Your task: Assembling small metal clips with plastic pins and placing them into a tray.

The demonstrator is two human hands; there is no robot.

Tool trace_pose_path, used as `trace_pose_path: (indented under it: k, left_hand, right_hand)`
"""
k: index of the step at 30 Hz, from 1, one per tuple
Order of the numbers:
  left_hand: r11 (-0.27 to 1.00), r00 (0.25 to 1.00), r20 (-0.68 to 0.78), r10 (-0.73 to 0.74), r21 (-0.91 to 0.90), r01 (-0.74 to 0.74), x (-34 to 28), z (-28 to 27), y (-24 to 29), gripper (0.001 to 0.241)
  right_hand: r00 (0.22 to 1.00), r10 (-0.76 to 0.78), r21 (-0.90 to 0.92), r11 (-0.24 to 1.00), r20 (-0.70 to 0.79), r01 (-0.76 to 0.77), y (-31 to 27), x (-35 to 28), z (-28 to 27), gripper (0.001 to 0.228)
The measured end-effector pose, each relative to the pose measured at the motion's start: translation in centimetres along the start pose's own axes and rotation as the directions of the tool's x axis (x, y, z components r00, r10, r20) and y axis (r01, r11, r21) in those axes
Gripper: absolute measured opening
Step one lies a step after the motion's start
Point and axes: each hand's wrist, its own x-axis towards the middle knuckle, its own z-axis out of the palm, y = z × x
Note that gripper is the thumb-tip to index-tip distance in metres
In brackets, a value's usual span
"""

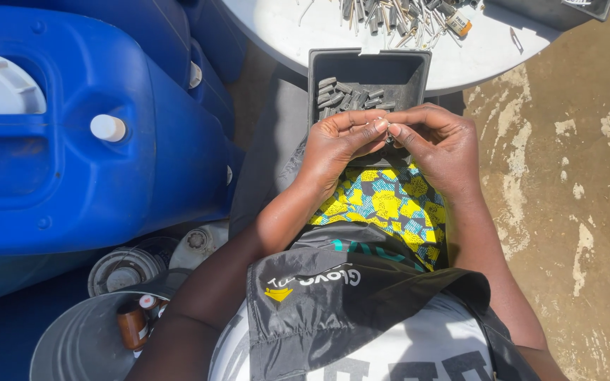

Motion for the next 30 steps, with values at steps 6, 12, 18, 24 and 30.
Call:
trace_pose_path:
  k: [6,12,18,24,30]
  left_hand:
    - [0.998,0.997,-0.043,0.059,0.007,-0.058,0.3,0.0,-0.6,0.029]
    - [0.839,0.96,0.047,0.275,0.476,-0.264,1.5,-0.4,1.0,0.025]
    - [-0.427,0.722,0.544,0.428,0.826,-0.369,2.8,0.0,7.3,0.035]
    - [-0.655,0.723,0.614,0.317,0.693,-0.302,4.8,-0.2,5.2,0.013]
    - [-0.661,0.723,0.611,0.323,0.692,-0.289,5.0,-0.5,4.8,0.026]
  right_hand:
    - [0.996,-0.085,-0.111,0.99,-0.009,0.083,-2.1,-0.2,0.9,0.015]
    - [0.998,-0.026,-0.054,0.998,-0.063,0.023,-1.5,0.0,-0.4,0.012]
    - [0.986,0.01,-0.258,0.965,-0.169,-0.054,-2.0,0.2,-1.6,0.019]
    - [0.987,0.047,-0.195,0.978,-0.152,-0.077,-1.7,0.2,-1.4,0.019]
    - [0.988,0.05,-0.137,0.988,-0.15,-0.07,-0.6,0.2,-1.9,0.02]
